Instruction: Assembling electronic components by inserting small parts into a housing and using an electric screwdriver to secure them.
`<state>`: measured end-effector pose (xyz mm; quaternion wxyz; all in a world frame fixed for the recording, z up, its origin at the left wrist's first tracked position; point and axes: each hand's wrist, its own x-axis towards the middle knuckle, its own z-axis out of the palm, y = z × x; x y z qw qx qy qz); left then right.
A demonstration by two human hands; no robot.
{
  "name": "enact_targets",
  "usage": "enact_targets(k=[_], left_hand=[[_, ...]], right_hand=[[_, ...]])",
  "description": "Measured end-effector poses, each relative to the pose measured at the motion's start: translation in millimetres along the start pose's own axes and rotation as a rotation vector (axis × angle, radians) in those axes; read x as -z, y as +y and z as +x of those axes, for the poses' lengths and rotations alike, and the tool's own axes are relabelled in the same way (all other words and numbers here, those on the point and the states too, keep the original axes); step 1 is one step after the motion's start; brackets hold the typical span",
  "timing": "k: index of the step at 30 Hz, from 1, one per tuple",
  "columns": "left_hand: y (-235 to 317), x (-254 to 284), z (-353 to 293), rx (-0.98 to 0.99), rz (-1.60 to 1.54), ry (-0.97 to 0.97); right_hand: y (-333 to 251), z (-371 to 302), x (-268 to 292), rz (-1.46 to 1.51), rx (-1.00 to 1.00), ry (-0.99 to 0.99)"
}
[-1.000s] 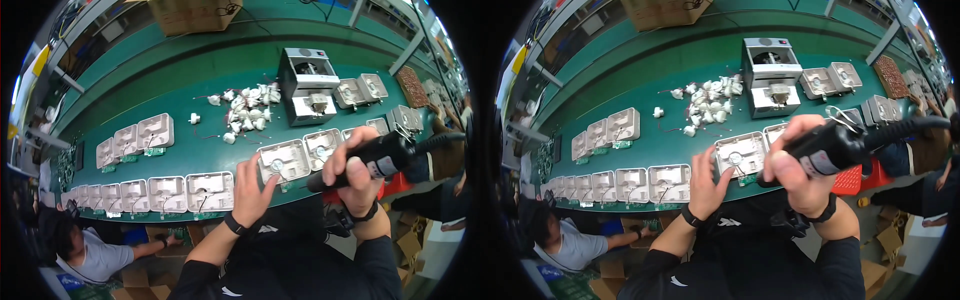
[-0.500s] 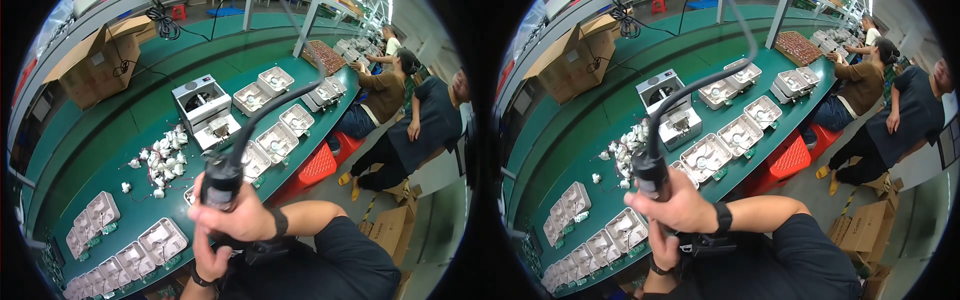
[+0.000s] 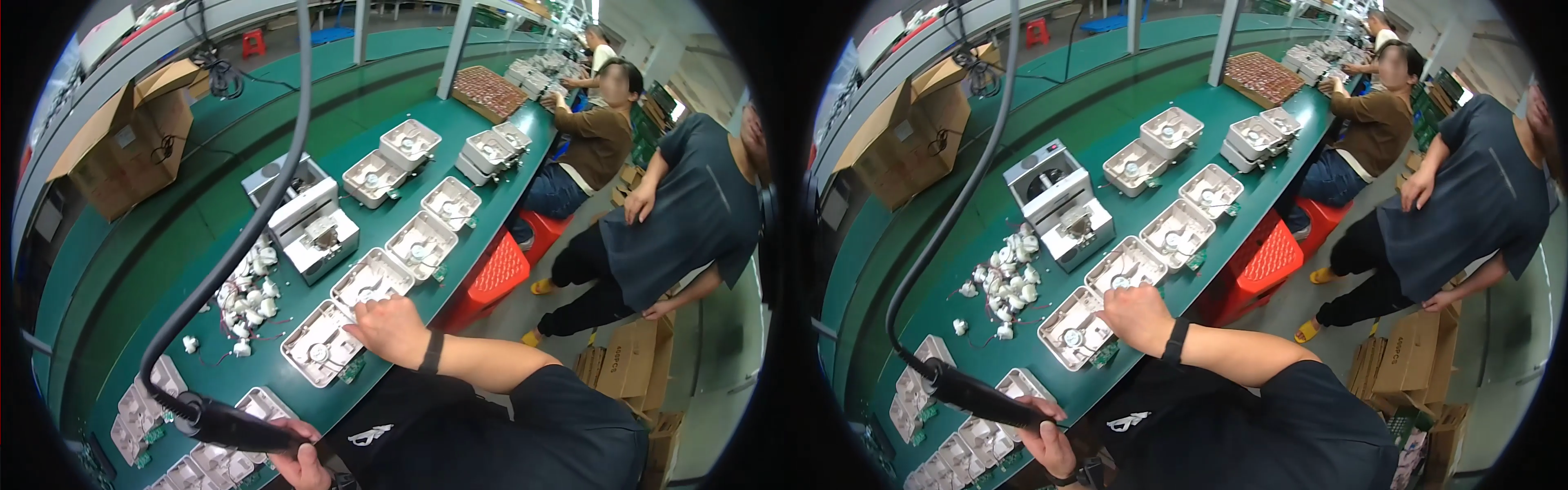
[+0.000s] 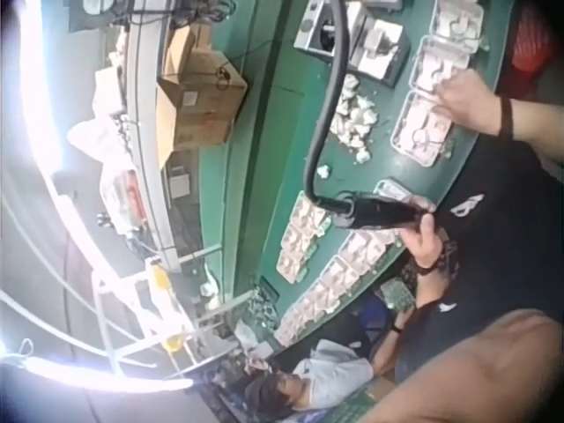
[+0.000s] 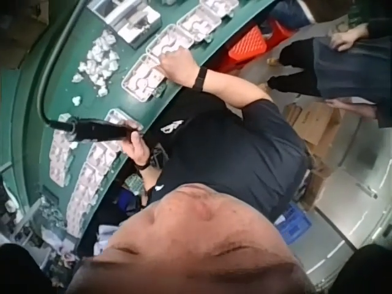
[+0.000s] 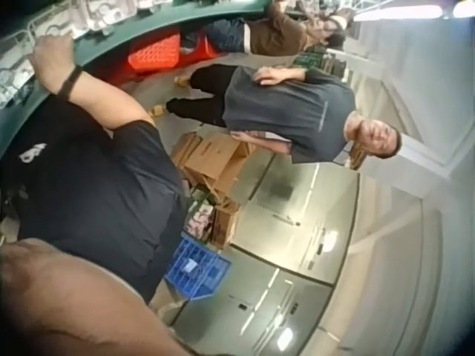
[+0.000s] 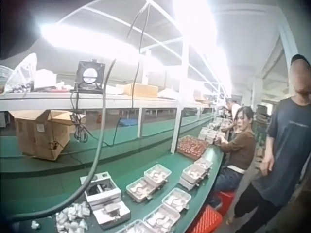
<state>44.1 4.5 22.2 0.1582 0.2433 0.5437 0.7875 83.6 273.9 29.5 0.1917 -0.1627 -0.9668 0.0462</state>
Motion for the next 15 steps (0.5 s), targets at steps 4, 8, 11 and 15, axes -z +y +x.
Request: enact_targets(k=[4, 8, 11, 15], left_hand=[[2.3, -3.8, 2.2, -0.058, -0.052, 0.044], [11.2, -3.0, -2.9, 0.123, -0.036, -0.034], [13.4, -6.6, -3.6, 0.079, 0.011, -0.069], [14.6, -10.9, -5.2, 0.06, 0.006, -0.012]], right_hand=[[-2.5, 0.0, -14.3, -0.025, 0.007, -0.123], [-1.9, -3.9, -9.0, 0.038, 0.055, -0.077], [-3.4, -9.4, 23.6, 0.096, 0.1, 0.007], [29.2, 6.8, 66.7, 0.129, 0.078, 0.115]])
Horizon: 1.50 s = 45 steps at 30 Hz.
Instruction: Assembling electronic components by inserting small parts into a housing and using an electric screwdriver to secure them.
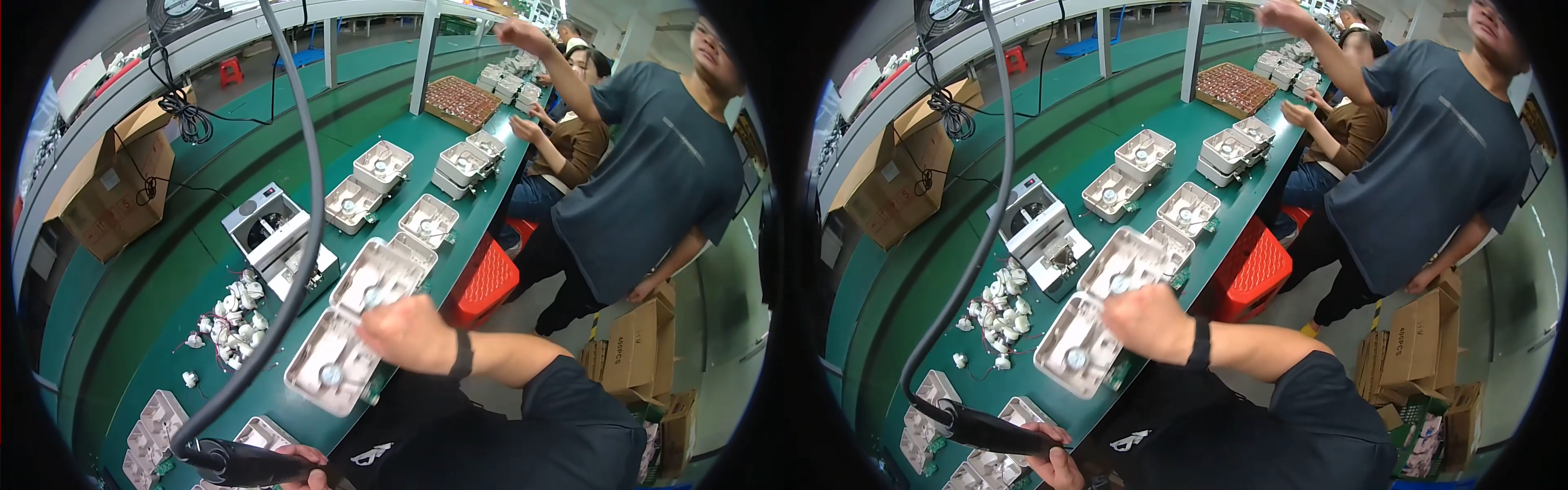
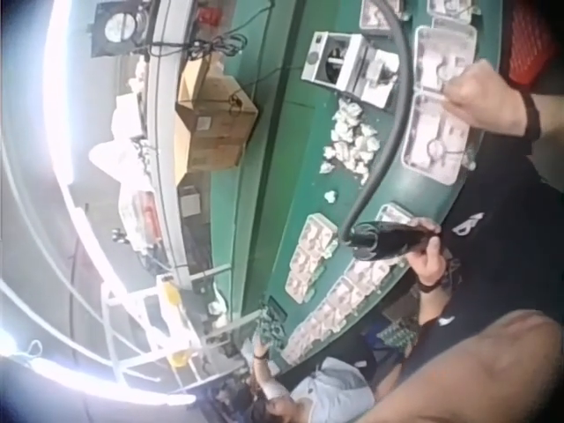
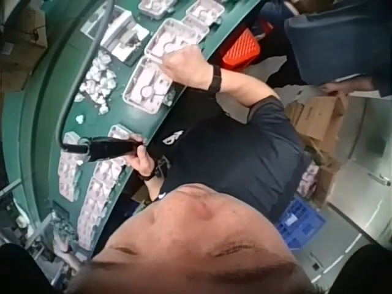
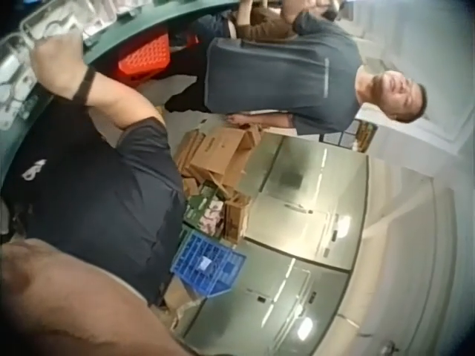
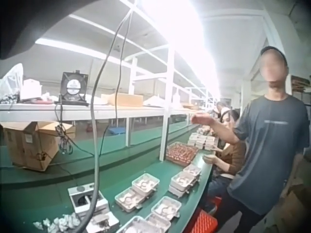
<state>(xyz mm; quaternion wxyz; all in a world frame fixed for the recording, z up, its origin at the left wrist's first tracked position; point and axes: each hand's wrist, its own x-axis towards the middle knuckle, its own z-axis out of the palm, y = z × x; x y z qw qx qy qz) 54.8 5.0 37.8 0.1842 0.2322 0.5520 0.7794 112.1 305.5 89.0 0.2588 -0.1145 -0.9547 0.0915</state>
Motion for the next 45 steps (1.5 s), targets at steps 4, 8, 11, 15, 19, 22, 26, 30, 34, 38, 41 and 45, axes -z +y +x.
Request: enact_targets(k=[4, 8, 11, 15, 19, 22, 26, 30, 34, 38, 41, 45], left_hand=[[-11.0, 7.0, 3.3, 0.055, 0.051, -0.066], [-13.4, -1.7, 9.9, 0.053, 0.028, -0.084], [-11.4, -5.7, 7.8, 0.057, 0.057, -0.076], [-15.9, -9.8, 8.5, 0.071, 0.1, -0.043], [-13.8, -14.0, 10.3, 0.082, 0.095, -0.047], [-12.7, -13.4, 9.3, 0.084, 0.089, -0.066], [-4.6, -14.7, 4.8, 0.117, 0.108, -0.042], [-4.9, -19.7, 4.1, 0.173, 0.123, 0.003], [-10.1, -27.6, 11.5, 0.197, 0.105, -0.018], [-5.7, -25.1, 0.7, 0.203, 0.113, -0.046], [-11.7, -29.2, 1.1, 0.149, 0.122, -0.034], [-15.6, -33.9, 2.9, 0.132, 0.107, -0.039]], right_hand=[[70.6, 17.8, 19.8, -0.133, -0.08, 0.119], [144.2, 27.5, 24.2, -0.252, -0.08, 0.103], [175.7, 25.6, 23.3, -0.321, -0.096, 0.087], [201.0, 19.5, 6.5, -0.351, -0.156, -0.047], [198.2, 10.5, 4.6, -0.334, -0.184, -0.084], [190.2, 8.5, 15.5, -0.363, -0.173, -0.076], [151.0, 6.0, 23.2, -0.239, -0.164, 0.233], [59.5, -37.0, -3.8, 0.193, -0.094, 0.16], [24.9, -51.4, -53.5, 0.073, -0.117, 0.031], [35.6, -51.8, -75.3, -0.102, -0.22, -0.047], [48.9, -50.1, -71.5, -0.123, -0.17, -0.011], [62.5, -55.9, -65.9, -0.136, -0.107, -0.012]])
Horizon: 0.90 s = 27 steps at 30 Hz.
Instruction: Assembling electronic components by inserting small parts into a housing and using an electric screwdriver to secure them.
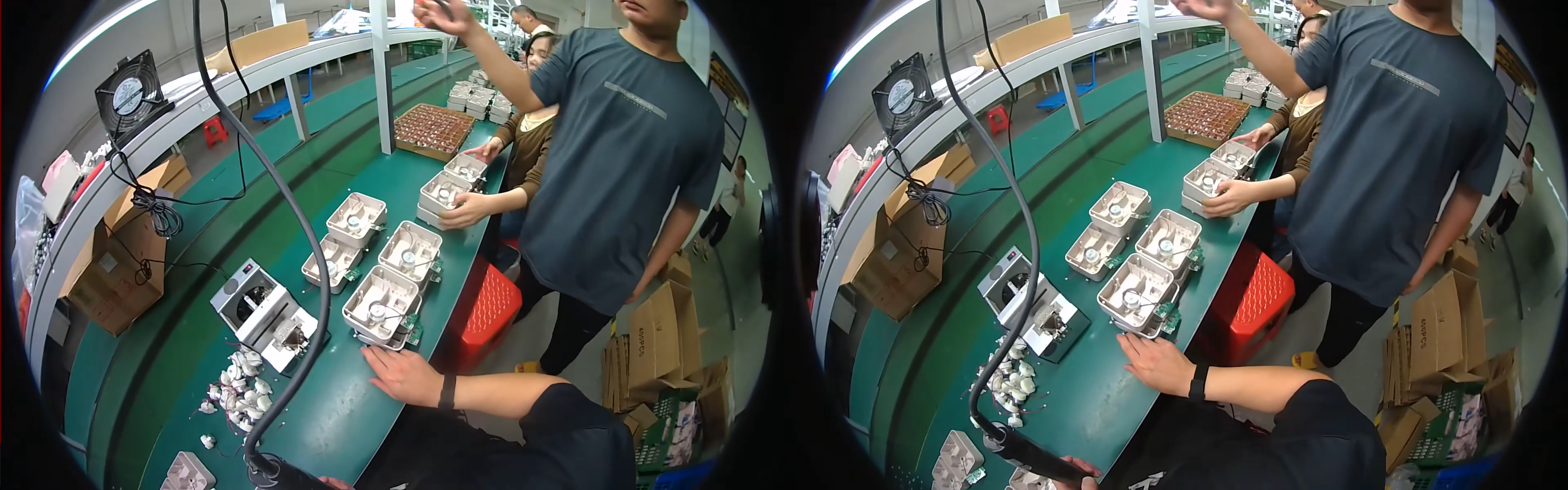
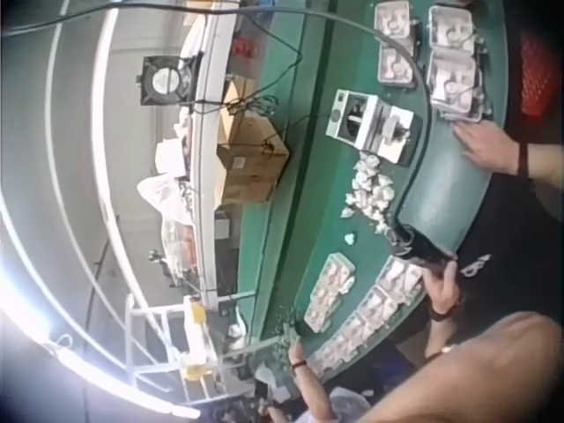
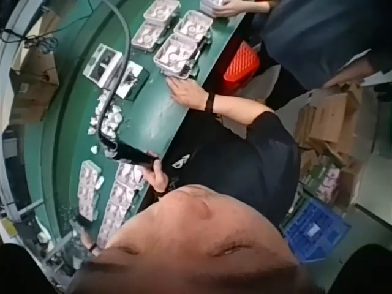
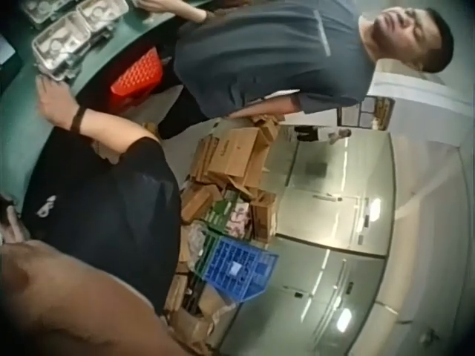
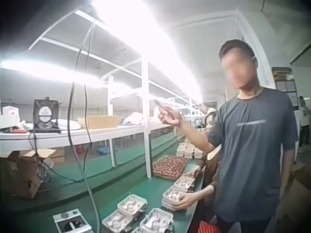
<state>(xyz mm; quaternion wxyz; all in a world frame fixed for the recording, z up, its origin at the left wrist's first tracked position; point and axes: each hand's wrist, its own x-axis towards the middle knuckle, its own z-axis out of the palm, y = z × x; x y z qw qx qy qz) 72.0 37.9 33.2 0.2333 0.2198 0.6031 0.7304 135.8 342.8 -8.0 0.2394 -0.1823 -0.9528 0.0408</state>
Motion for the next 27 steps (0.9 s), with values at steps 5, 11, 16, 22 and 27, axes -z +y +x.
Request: enact_targets(k=[5, 11, 16, 22, 27], left_hand=[[0.1, -0.4, 4.2, 0.001, 0.018, -0.088], [0.7, -6.3, 3.9, 0.04, -0.008, -0.043], [5.4, -10.7, 7.5, -0.015, 0.029, -0.056], [5.3, -9.1, 6.8, 0.009, 0.036, -0.05], [0.9, -3.3, 4.6, 0.014, 0.046, -0.042]], right_hand=[[29.2, 0.8, 4.9, 0.001, 0.055, -0.003], [61.4, 9.4, 7.8, -0.022, 0.055, -0.026], [92.8, 24.4, 14.5, -0.037, 0.051, -0.047], [153.8, 45.0, 11.9, -0.111, 0.118, -0.05], [197.6, 62.6, 13.2, -0.155, 0.096, -0.051]])
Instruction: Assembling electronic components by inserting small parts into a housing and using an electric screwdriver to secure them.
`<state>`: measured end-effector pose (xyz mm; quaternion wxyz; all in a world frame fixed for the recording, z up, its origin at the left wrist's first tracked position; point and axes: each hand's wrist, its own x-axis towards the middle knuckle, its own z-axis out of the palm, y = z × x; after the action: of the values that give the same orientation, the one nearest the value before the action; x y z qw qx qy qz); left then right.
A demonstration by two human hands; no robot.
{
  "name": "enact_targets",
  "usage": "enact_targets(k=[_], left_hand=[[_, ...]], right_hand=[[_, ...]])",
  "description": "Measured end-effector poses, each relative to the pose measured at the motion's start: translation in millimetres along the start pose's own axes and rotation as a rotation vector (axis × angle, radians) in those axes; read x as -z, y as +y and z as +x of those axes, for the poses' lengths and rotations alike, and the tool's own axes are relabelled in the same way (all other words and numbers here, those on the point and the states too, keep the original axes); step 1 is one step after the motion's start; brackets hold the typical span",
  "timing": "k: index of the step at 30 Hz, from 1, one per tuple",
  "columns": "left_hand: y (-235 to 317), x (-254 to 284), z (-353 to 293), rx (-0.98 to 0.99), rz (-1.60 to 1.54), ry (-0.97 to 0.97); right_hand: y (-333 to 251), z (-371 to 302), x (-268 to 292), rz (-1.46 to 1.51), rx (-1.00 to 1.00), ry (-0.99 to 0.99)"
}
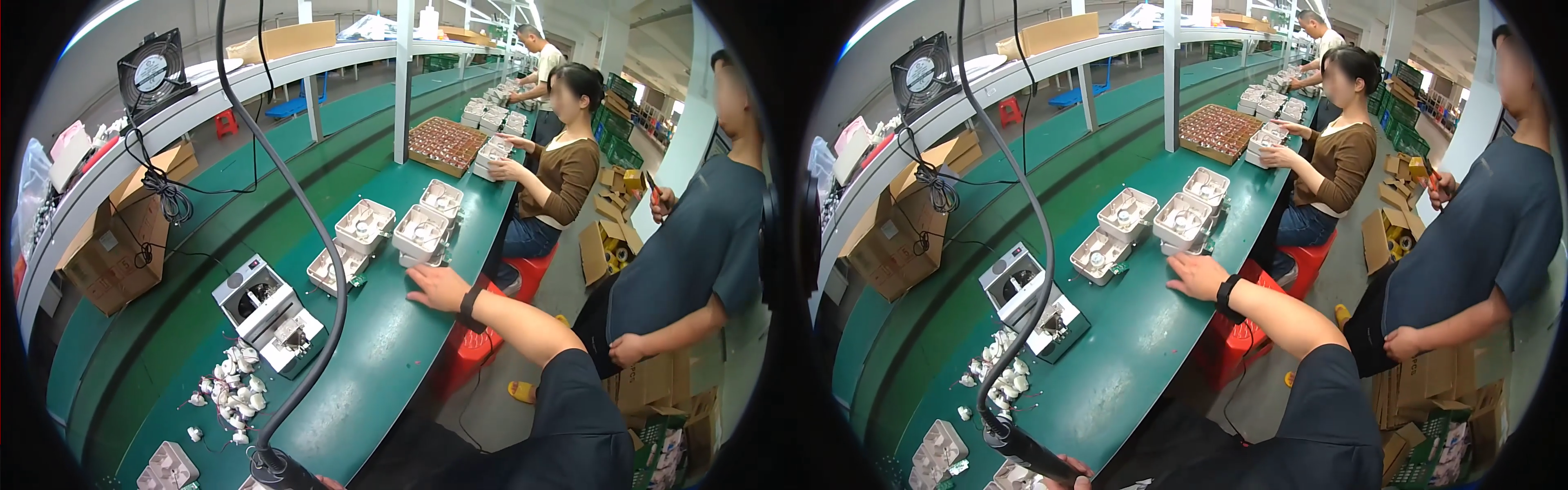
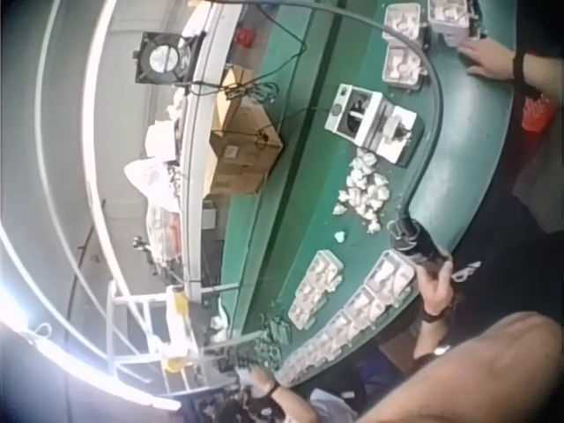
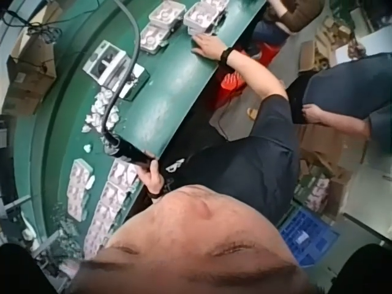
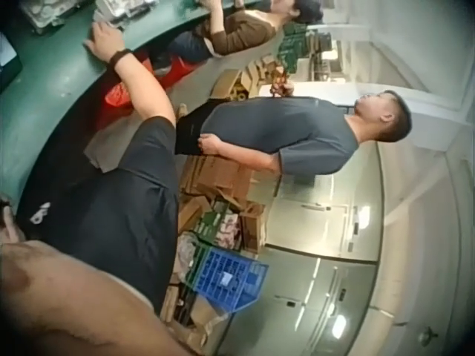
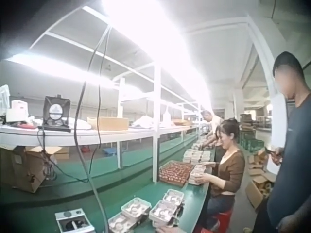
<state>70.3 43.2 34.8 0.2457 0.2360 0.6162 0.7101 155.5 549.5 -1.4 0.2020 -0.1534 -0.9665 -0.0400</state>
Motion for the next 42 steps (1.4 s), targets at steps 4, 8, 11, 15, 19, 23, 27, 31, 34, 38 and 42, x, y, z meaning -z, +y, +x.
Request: enact_targets(k=[4, 8, 11, 15, 19, 23, 27, 31, 34, 38, 42], left_hand=[[4.2, -1.2, 1.3, 0.018, -0.03, 0.006], [6.7, -1.4, 1.4, 0.013, -0.018, -0.019], [10.9, -2.6, 0.1, 0.017, 0.055, -0.057], [11.5, -6.7, 3.1, 0.006, 0.086, -0.105], [-8.5, -0.1, 13.3, -0.012, 0.08, -0.064], [2.2, -3.1, 19.3, 0.033, 0.241, -0.101], [23.9, -17.1, 42.4, -0.019, 0.291, -0.242], [25.2, -5.6, 21.9, -0.088, 0.406, -0.155], [47.1, 25.7, 6.4, -0.18, 0.493, 0.031], [55.6, 148.3, -22.2, -0.005, 0.873, 0.73], [46.6, 285.7, -82.9, 0.214, 1.713, 1.118]], right_hand=[[30.0, 8.5, -9.5, 0.002, -0.013, -0.051], [50.6, 14.2, -14.0, -0.011, -0.015, -0.07], [64.7, 13.6, -11.9, -0.034, -0.057, -0.112], [75.3, 14.6, -11.9, -0.093, -0.115, -0.13], [-30.6, 45.6, 14.6, -0.037, -0.11, -0.192], [-167.4, 29.1, 74.9, 1.004, 0.086, -0.333], [-256.6, 13.9, 90.1, 1.614, 0.158, -0.447], [-319.0, 11.8, 108.7, 2.264, -0.175, -0.487], [-337.6, 16.5, 112.9, 2.29, -0.245, -0.458], [-346.2, 26.5, 105.9, 2.122, -0.118, 0.027], [-362.8, 22.9, 82.3, 2.122, -0.041, 0.066]])
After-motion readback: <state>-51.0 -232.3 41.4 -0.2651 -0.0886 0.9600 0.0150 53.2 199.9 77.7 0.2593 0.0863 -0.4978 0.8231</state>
